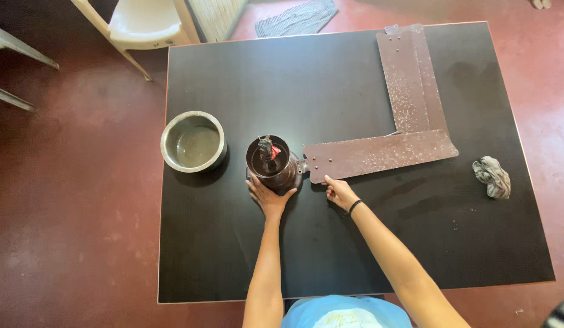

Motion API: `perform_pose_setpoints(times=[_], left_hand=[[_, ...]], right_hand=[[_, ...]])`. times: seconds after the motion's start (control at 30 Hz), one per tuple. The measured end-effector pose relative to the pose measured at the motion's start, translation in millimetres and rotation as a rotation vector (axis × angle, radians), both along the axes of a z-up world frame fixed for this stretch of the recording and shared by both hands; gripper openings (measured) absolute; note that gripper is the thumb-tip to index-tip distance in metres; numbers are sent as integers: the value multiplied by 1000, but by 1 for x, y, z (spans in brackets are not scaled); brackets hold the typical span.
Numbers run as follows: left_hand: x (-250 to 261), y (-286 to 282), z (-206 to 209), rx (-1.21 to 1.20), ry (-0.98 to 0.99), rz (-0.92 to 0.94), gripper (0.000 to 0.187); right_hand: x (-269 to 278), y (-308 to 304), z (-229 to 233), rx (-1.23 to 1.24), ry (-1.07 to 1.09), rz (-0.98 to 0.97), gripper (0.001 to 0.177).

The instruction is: The person attaches ceiling fan blades to the fan motor housing using a screwdriver. They align each blade, insert screws, and tighten them sequentially.

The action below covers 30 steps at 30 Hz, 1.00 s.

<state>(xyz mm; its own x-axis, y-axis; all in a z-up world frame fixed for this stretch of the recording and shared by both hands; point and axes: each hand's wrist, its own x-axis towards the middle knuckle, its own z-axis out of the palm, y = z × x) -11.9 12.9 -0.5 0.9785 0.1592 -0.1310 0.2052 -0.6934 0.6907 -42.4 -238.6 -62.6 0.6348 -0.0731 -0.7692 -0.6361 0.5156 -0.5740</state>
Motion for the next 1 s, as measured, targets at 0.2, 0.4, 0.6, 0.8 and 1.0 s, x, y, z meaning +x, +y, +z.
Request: perform_pose_setpoints(times=[0.2,0.4,0.6,0.8,1.0], left_hand=[[-38,18,15,-8,-621,-75,102],[-60,-27,55,-333,-551,-356,19],[-38,-94,42,-822,158,-239,17],[-26,-121,-18,-1540,682,-72,37],[-21,-123,-48,-1749,709,149,28]], right_hand=[[-2,-30,22,-134,16,180,19],[-10,-58,57,33,-223,271,36],[-23,-50,84,-147,-425,259,28],[-31,-21,114,-652,-547,239,19],[-28,14,145,-856,-506,217,19]])
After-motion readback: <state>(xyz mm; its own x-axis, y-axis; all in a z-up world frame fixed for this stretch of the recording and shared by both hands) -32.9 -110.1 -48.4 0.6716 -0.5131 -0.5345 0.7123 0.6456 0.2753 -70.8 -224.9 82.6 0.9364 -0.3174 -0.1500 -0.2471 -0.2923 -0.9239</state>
